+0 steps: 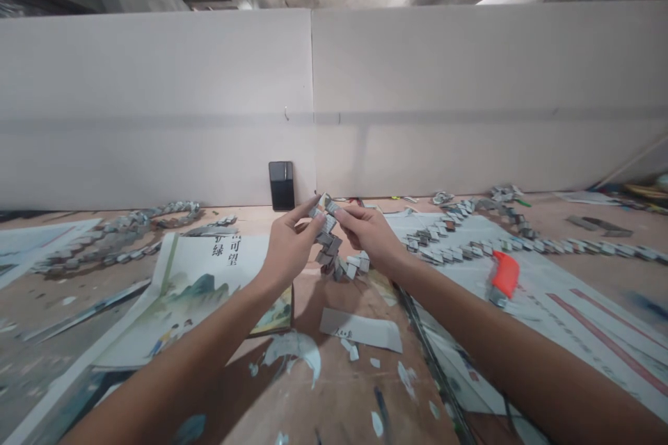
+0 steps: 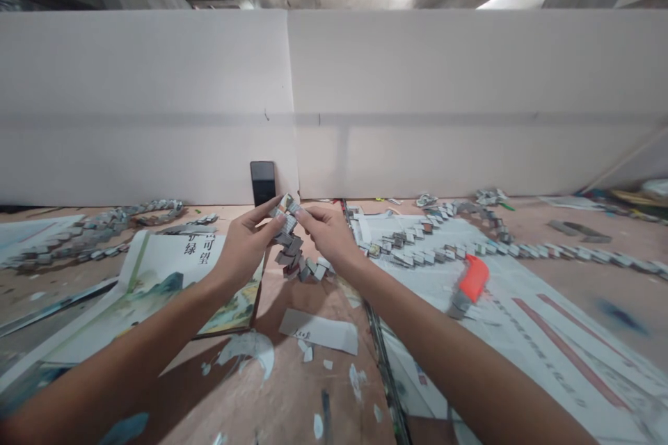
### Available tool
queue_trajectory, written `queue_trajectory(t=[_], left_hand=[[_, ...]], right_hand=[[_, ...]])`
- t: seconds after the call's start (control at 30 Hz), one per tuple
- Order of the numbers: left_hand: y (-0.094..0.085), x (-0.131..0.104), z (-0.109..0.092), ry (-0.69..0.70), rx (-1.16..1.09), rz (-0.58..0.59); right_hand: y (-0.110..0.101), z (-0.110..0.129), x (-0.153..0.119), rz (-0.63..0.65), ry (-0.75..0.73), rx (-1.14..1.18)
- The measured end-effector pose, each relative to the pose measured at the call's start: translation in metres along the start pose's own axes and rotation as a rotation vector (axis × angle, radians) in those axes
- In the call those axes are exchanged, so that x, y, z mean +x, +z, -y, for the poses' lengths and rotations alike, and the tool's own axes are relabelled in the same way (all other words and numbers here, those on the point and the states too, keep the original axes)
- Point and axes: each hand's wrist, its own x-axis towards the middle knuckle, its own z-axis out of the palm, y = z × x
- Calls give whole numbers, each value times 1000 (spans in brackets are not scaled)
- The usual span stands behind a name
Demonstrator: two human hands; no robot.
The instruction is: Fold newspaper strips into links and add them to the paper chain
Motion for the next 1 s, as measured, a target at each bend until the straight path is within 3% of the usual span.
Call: queue_trajectory(t=[0.13, 0.23, 0.33, 0.67, 0.8, 1.0], left_hand=[[-1, 0, -5, 87, 180, -16], [-1, 1, -4, 146, 123, -75], [-1, 3, 0, 129, 27, -130], [1, 0, 2, 179, 77, -137], [0, 3, 2, 114, -17, -137], [1, 4, 4, 13, -178, -62]], right_hand=[[0, 9, -2, 23, 62, 7], [-2, 14, -3, 14, 30, -11], [-4, 15, -1, 9, 66, 128], [-7, 11, 1, -12, 32, 208], [-6, 6, 4, 26, -44, 259], [-13, 1, 5, -37, -206, -9]])
